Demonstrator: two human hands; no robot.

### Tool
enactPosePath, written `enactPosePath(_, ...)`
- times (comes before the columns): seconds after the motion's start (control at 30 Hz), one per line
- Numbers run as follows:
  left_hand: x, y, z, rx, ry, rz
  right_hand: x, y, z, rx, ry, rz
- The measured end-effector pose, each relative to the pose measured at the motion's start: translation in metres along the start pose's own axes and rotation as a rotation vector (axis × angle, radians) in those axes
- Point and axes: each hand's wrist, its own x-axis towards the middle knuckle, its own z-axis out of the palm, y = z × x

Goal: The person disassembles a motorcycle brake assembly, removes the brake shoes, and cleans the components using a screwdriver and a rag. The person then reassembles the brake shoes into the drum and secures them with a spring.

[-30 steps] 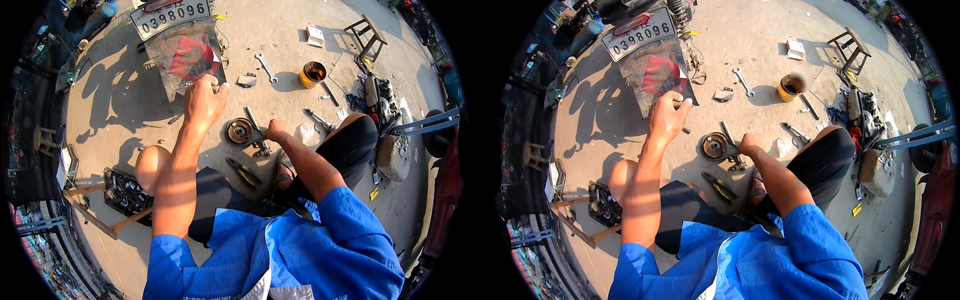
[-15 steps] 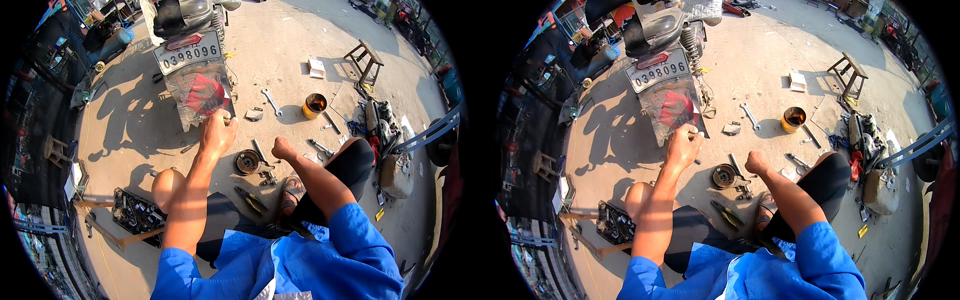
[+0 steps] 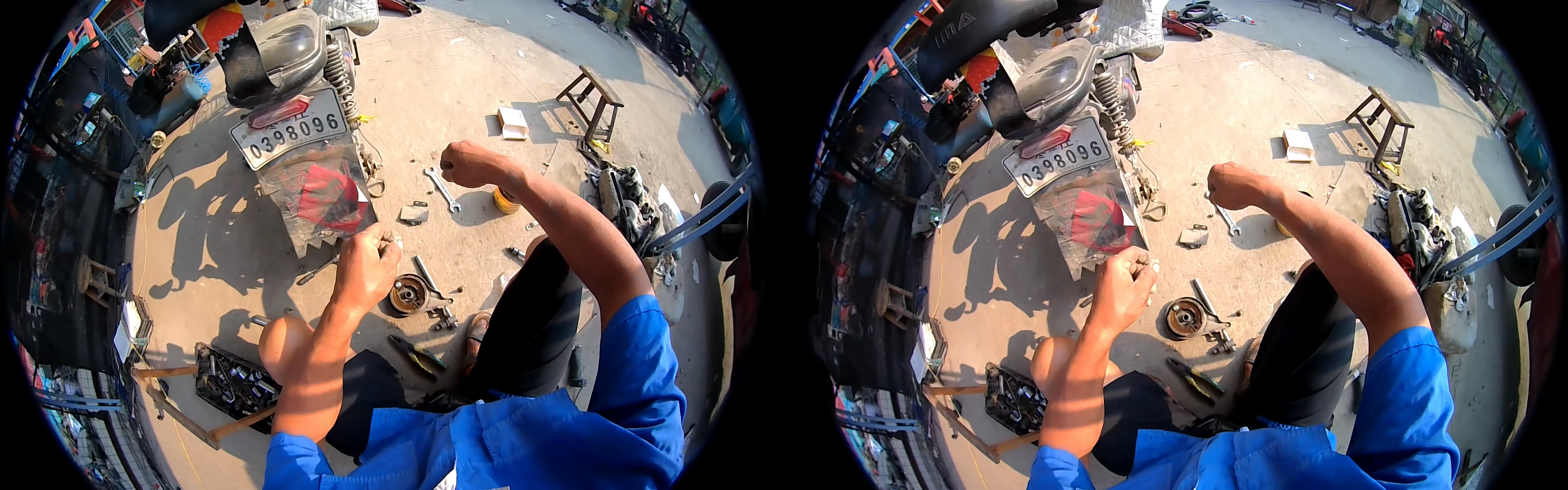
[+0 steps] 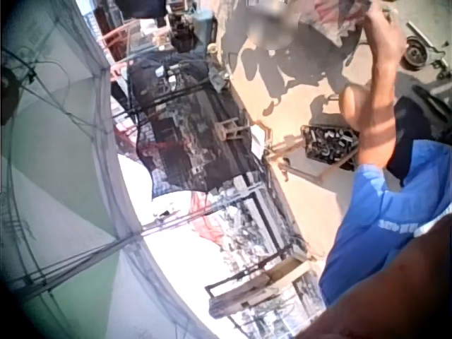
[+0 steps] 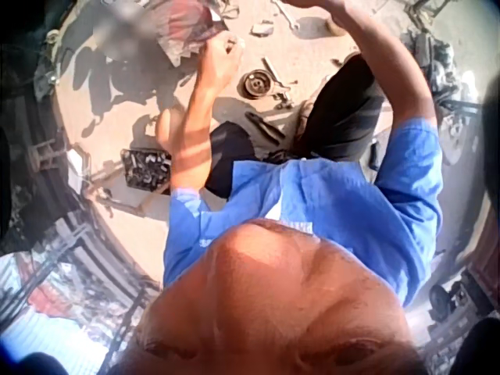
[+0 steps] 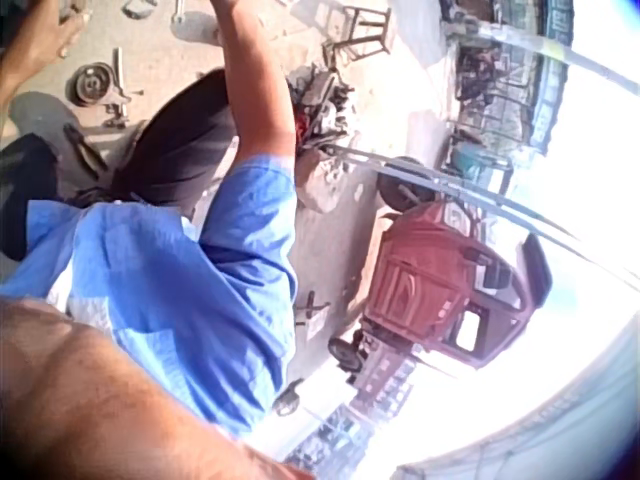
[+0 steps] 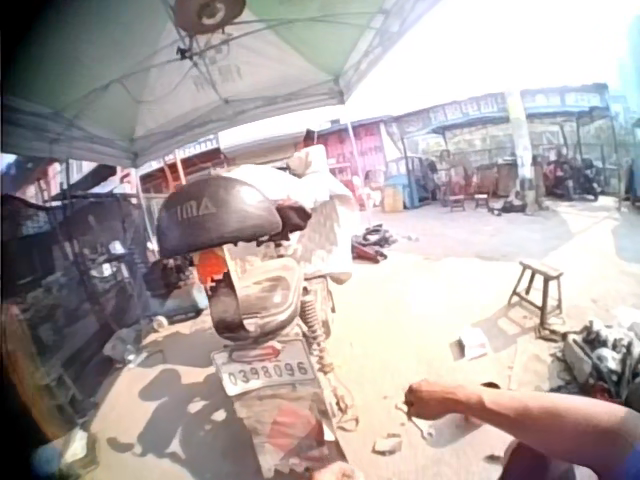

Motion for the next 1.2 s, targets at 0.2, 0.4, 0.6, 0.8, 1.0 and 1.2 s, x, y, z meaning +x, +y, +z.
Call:
enactPosePath(0.2,-0.004,0.038,0.002,0.05,-0.042,0.052,0.025,0.025,0.051,-0.021,-0.284,0.022)
enactPosePath(0.4,0.008,0.021,0.018,0.159,-0.133,0.036,0.05,0.017,0.086,-0.073,-0.55,-0.136)
enactPosePath(0.6,0.028,0.018,0.04,0.1,-0.279,-0.075,0.035,-0.012,0.094,0.008,-0.635,-0.116)
enactPosePath(0.8,0.02,0.034,0.058,0.145,-0.56,-0.284,-0.005,-0.011,0.084,0.121,-0.615,0.038)
enactPosePath(1.0,-0.001,0.043,0.082,0.223,-0.78,-0.501,-0.047,-0.016,0.085,0.225,-0.534,0.141)
enactPosePath(1.2,-0.073,0.046,0.065,0.267,-0.62,-0.571,-0.13,-0.017,0.065,0.547,0.055,0.593)
